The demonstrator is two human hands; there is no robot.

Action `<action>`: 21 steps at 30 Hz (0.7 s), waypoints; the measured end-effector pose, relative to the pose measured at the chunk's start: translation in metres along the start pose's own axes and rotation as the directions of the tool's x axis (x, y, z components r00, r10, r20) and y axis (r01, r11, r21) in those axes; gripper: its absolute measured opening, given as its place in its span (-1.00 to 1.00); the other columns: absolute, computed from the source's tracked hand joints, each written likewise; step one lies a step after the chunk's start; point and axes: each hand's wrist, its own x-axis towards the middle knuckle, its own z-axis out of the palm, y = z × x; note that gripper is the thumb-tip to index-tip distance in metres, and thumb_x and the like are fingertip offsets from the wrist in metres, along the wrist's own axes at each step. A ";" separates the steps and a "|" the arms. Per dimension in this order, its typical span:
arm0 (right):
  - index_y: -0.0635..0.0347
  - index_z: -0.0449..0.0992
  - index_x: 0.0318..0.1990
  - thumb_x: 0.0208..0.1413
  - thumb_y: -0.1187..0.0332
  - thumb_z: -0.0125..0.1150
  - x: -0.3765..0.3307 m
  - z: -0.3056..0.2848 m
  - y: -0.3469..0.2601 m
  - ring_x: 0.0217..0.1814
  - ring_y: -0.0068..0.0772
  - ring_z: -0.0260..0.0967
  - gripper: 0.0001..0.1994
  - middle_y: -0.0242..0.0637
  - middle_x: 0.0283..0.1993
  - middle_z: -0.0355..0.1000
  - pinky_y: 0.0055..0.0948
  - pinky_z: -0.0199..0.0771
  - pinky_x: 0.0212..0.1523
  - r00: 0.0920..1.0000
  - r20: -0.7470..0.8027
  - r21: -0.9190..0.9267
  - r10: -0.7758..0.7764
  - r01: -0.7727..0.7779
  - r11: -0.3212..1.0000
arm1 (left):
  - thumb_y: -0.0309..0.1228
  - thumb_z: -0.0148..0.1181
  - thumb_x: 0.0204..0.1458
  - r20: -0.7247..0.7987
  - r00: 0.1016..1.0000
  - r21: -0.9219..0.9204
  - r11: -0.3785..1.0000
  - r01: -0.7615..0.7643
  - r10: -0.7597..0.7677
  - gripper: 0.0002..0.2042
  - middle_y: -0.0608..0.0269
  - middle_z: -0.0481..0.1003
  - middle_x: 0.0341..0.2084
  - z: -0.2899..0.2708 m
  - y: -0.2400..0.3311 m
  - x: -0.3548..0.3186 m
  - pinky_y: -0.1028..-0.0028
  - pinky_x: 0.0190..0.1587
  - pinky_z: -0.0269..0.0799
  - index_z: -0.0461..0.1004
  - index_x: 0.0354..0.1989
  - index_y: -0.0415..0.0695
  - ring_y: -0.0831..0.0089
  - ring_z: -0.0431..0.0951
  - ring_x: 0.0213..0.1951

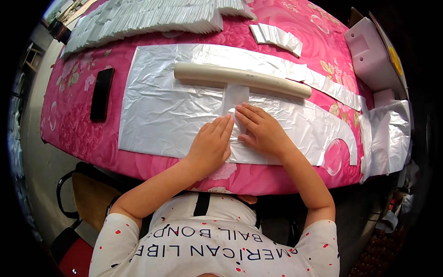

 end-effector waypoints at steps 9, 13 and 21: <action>0.20 0.46 -0.11 -0.23 0.66 0.06 0.004 0.003 0.006 0.06 -0.14 0.31 -0.58 -0.22 -0.01 0.39 -0.30 0.35 0.05 0.992 -0.119 0.116 -0.032 0.046 0.992 | -0.52 0.06 -0.17 -0.043 0.973 0.010 0.974 -0.228 0.228 -0.63 0.04 0.43 -0.10 -0.003 -0.022 0.001 0.32 -0.02 0.33 0.38 -0.09 -0.30 0.20 0.42 -0.05; 0.21 0.50 -0.21 -0.22 0.56 0.13 -0.011 0.020 -0.006 -0.06 -0.28 0.37 -0.69 -0.32 -0.11 0.45 -0.35 0.40 -0.05 0.977 -0.166 0.034 -0.132 0.140 0.990 | -0.50 0.06 -0.17 -0.091 0.921 0.039 0.926 -0.376 0.378 -0.62 0.08 0.43 -0.08 -0.006 -0.019 -0.020 0.32 0.02 0.32 0.39 -0.08 -0.25 0.23 0.43 -0.02; 0.14 0.54 -0.24 -0.26 0.54 0.20 -0.020 0.019 -0.026 -0.19 -0.31 0.41 -0.69 -0.35 -0.20 0.47 -0.40 0.45 -0.21 0.969 -0.217 0.057 -0.114 0.129 0.990 | -0.49 0.16 -0.26 -0.069 0.959 -0.067 0.958 -0.280 0.275 -0.54 0.09 0.45 -0.10 -0.008 -0.021 -0.032 0.32 -0.02 0.34 0.39 -0.06 -0.23 0.27 0.46 -0.05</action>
